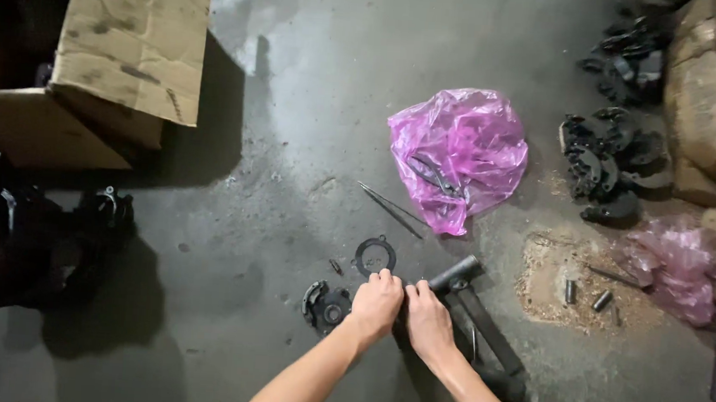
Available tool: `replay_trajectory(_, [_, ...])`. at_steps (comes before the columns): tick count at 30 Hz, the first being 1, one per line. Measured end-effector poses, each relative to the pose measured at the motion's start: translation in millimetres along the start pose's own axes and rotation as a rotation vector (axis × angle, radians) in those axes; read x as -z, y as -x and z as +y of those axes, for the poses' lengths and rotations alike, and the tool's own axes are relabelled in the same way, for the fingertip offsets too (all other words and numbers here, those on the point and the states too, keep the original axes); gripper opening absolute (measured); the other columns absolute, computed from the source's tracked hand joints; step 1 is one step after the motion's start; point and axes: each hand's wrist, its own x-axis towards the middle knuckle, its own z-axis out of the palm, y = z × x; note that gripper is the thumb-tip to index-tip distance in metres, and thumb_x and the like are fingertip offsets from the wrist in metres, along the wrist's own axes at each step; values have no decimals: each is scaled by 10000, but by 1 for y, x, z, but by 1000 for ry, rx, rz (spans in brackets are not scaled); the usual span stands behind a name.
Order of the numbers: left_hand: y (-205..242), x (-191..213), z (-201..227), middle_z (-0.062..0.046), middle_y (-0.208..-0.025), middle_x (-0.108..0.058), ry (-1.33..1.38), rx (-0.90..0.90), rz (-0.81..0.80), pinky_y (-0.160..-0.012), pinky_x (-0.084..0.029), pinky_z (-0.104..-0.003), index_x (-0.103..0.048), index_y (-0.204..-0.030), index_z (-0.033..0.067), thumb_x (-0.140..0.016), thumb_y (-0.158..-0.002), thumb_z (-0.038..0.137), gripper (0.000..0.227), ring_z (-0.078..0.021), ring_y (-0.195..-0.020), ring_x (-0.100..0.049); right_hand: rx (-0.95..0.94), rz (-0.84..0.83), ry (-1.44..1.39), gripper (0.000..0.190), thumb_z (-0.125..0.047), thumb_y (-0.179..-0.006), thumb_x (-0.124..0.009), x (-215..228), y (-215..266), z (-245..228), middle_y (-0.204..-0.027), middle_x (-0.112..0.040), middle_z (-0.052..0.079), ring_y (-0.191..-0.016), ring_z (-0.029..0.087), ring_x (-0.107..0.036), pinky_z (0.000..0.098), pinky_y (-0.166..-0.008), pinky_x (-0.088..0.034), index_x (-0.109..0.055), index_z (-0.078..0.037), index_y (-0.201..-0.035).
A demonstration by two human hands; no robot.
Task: Dismantle and inspect a clutch assembly and associated engine components on the floor of a workshop.
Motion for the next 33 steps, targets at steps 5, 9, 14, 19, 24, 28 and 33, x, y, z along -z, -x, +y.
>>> replay_trajectory(5, [1, 17, -7, -282, -995, -594, 272, 153, -95, -685, -587, -489, -579, -981, -51, -603, -811, 29, 190, -441, -816, -629, 15, 77, -383, 256, 41, -818, -603, 36, 3, -14, -981, -626, 73, -748, 314, -660, 452, -707, -514, -603, -67, -1050])
replay_trajectory(9, [3, 54, -34, -261, -845, -700, 731, 248, -45, -693, -560, -488, -650, -879, -64, -590, -695, 81, 242, -431, -734, -659, -97, 119, -452, 239, -56, -801, -740, 49, 16, -26, -977, -694, 37, -688, 256, -679, 372, -662, -548, -667, -72, -1028])
replay_trajectory(14, [35, 180, -53, -46, -838, -726, 1338, 517, -303, -614, -494, -244, -708, -1209, 15, -639, -882, 53, 337, -103, -666, -598, 30, -57, -64, 237, -94, -812, -672, -13, 63, -18, -969, -569, 91, -793, 296, -673, 444, -680, -587, -606, -99, -1039])
replay_trajectory(19, [96, 175, -72, -133, -1273, -717, 2021, 519, -287, -750, -554, -237, -562, -1457, 4, -612, -926, -5, 534, -158, -970, -689, 11, 23, -180, 321, -99, -753, -703, -4, 26, -29, -923, -586, 104, -693, 353, -665, 478, -623, -545, -549, -117, -1035])
replay_trajectory(24, [129, 199, -58, -238, -1284, -664, 2249, 460, -245, -735, -533, -245, -493, -1460, -74, -627, -939, -12, 542, -321, -1135, -686, 70, -59, 67, 177, -79, -857, -666, 12, -22, -39, -936, -627, 149, -787, 321, -713, 444, -701, -626, -582, -41, -1008])
replay_trajectory(28, [142, 203, -59, -222, -1292, -664, 2258, 461, -245, -788, -564, -250, -495, -1469, -52, -661, -917, 22, 581, -329, -1149, -692, 95, -69, 109, 281, -120, -851, -706, 22, -16, -46, -974, -617, 109, -813, 275, -706, 406, -700, -628, -582, -55, -1094])
replay_trajectory(33, [144, 204, -60, -197, -1284, -687, 2248, 482, -248, -829, -598, -263, -536, -1444, -18, -708, -879, 51, 594, -312, -1132, -707, 27, -39, 76, 233, -161, -878, -668, 36, -6, -51, -990, -640, 94, -844, 288, -710, 435, -704, -593, -613, -77, -1088])
